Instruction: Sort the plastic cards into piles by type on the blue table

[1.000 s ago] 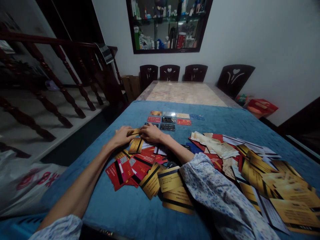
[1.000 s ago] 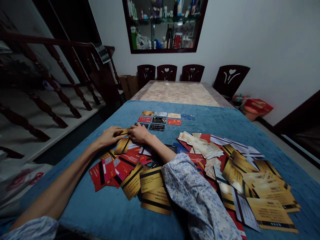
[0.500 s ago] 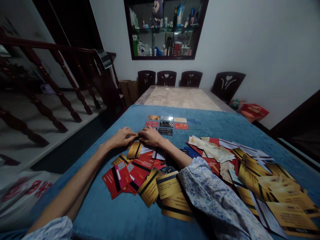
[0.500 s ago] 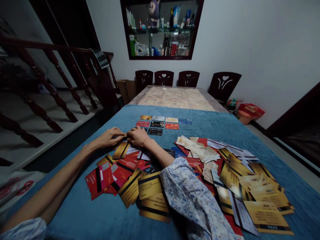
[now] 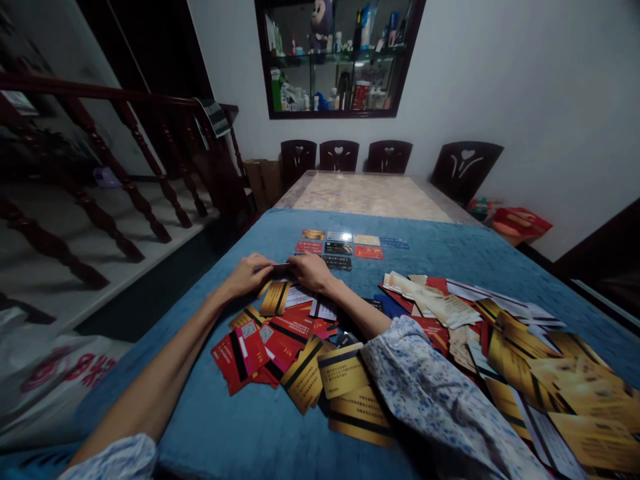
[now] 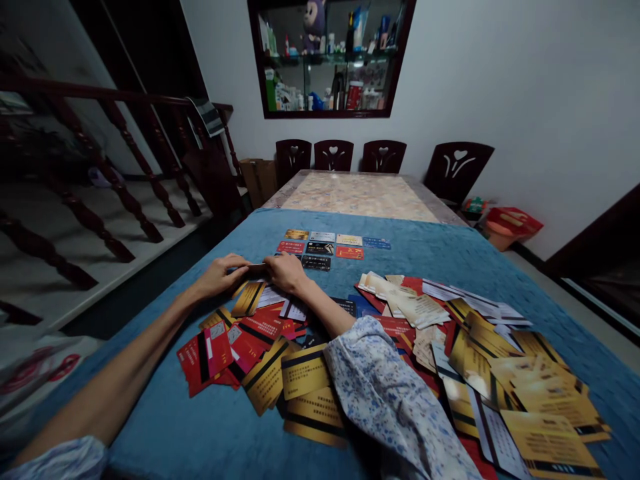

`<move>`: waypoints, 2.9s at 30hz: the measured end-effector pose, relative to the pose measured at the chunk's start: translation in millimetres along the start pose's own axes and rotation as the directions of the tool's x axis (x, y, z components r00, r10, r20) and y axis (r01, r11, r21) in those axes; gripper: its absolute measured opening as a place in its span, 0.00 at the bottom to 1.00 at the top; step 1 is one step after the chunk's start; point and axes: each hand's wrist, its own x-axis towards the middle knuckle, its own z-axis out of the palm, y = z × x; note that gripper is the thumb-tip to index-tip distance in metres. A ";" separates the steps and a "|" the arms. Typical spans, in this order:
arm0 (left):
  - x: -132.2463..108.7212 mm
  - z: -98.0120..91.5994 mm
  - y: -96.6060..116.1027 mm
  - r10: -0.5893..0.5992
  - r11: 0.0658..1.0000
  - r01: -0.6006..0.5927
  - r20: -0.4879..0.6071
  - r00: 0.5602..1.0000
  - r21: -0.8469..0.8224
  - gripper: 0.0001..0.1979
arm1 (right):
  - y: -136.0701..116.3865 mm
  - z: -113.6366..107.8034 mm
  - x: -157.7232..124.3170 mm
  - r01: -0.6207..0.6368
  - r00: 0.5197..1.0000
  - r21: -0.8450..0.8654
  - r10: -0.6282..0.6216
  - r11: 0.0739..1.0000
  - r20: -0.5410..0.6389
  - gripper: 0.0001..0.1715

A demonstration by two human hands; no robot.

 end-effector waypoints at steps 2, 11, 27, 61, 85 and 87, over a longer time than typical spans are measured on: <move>-0.9 2.3 -3.9 -0.028 0.999 0.027 -0.027 0.999 -0.017 0.18 | 0.9 3.0 0.4 -0.035 0.999 0.023 0.035 0.999 -0.023 0.22; -1.9 13.3 -7.5 -0.116 0.993 0.115 -0.127 0.985 -0.015 0.22 | -1.5 7.9 -1.8 -0.082 0.995 0.038 0.084 0.996 -0.056 0.27; -0.6 16.0 -7.9 -0.130 0.991 0.133 -0.138 0.982 0.017 0.25 | -2.6 6.5 1.8 -0.014 1.000 -0.034 0.014 0.999 -0.025 0.33; 83.0 -12.7 21.7 0.013 0.946 -0.018 0.019 1.000 0.323 0.27 | 39.5 -56.4 22.2 -0.086 0.993 -0.188 0.070 0.978 -0.092 0.23; 169.8 24.7 -1.1 -0.110 0.921 0.007 0.241 0.964 0.390 0.24 | 106.7 -46.4 64.8 -0.183 0.976 -0.243 0.206 0.953 0.071 0.25; 177.6 29.8 -6.5 -0.089 0.923 -0.015 0.253 0.963 0.385 0.23 | 112.9 -43.0 69.3 -0.198 0.972 -0.230 0.222 0.953 0.081 0.26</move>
